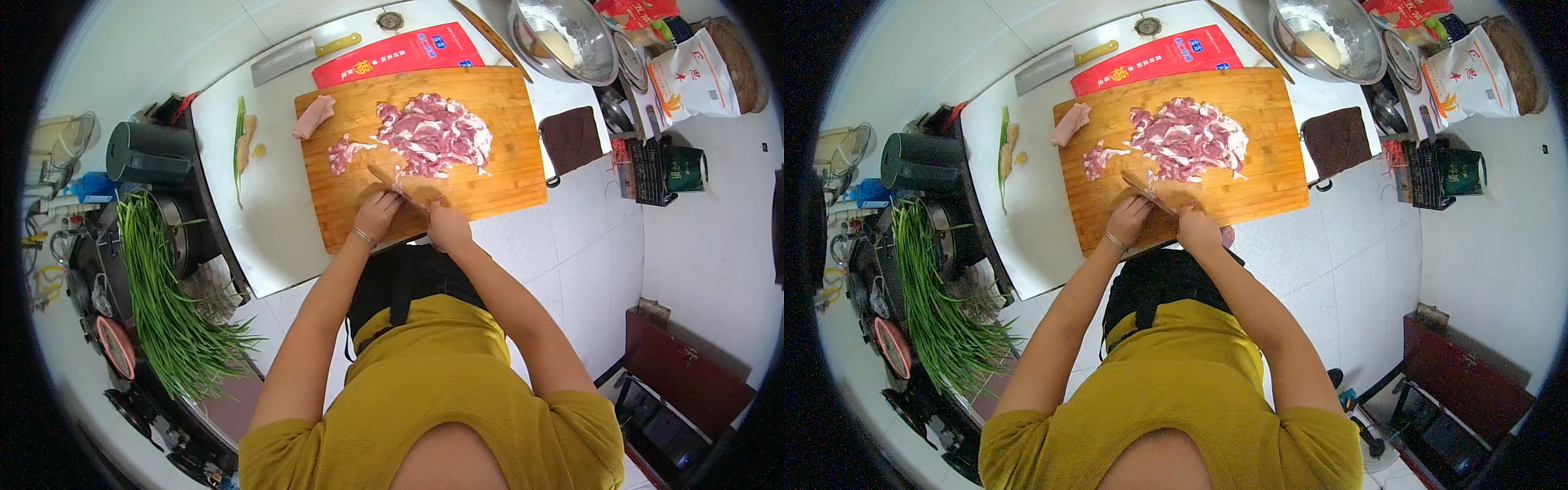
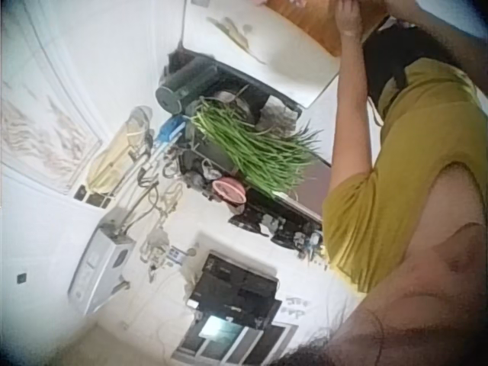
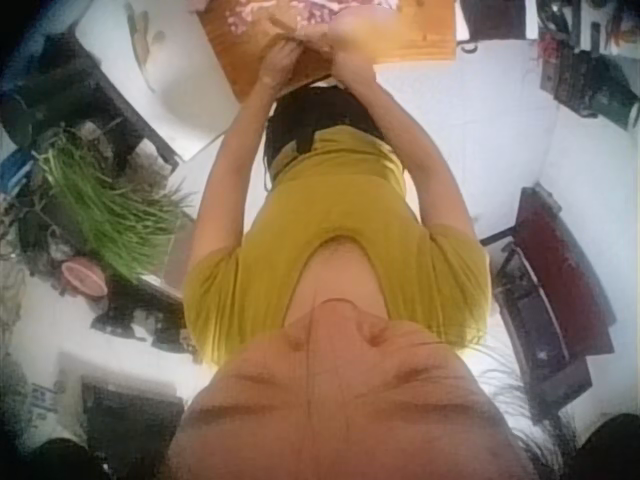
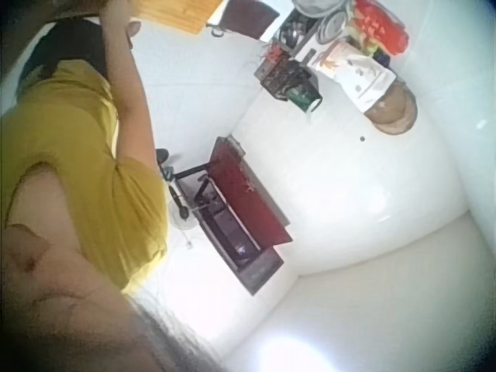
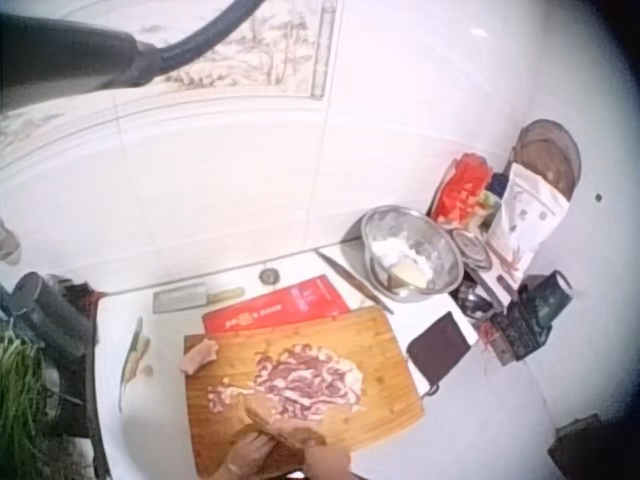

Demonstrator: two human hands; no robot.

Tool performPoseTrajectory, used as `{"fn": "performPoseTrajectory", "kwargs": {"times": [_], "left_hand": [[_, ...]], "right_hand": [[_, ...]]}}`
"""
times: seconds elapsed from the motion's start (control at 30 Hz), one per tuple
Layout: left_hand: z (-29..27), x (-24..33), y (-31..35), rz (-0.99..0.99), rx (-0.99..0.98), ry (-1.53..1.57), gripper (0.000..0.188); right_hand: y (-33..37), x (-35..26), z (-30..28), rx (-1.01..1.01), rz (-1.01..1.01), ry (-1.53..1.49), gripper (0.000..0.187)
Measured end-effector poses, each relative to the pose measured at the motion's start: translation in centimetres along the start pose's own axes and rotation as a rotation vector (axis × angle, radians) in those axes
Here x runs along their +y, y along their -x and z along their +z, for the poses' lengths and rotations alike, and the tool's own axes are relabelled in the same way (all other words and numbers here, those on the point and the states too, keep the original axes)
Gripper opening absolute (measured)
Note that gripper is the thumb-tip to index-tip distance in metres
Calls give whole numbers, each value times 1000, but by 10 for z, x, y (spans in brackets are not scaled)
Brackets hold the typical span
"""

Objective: The person slices raw meat into thin strips on a wooden cutting board using a large knife. They repeatedly cut the meat, occasionally adjusting the pile with their left hand to maintain a steady workflow.

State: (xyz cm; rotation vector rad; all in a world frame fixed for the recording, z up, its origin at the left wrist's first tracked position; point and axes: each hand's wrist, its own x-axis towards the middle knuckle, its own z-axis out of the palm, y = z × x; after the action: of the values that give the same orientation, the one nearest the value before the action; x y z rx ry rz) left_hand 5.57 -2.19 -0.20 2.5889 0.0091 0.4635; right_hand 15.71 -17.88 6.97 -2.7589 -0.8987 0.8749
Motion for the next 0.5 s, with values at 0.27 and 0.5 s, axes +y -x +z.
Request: {"fn": "performPoseTrajectory", "kwargs": {"times": [0.27, 0.5], "left_hand": [[2, 0, 2, 14, -46, -81, 27], [5, 5, 1, -6, 7, -53, 25]], "right_hand": [[16, 6, -24, -169, -5, 103, 28], [-15, -15, -1, -83, -35, 10, 20]]}}
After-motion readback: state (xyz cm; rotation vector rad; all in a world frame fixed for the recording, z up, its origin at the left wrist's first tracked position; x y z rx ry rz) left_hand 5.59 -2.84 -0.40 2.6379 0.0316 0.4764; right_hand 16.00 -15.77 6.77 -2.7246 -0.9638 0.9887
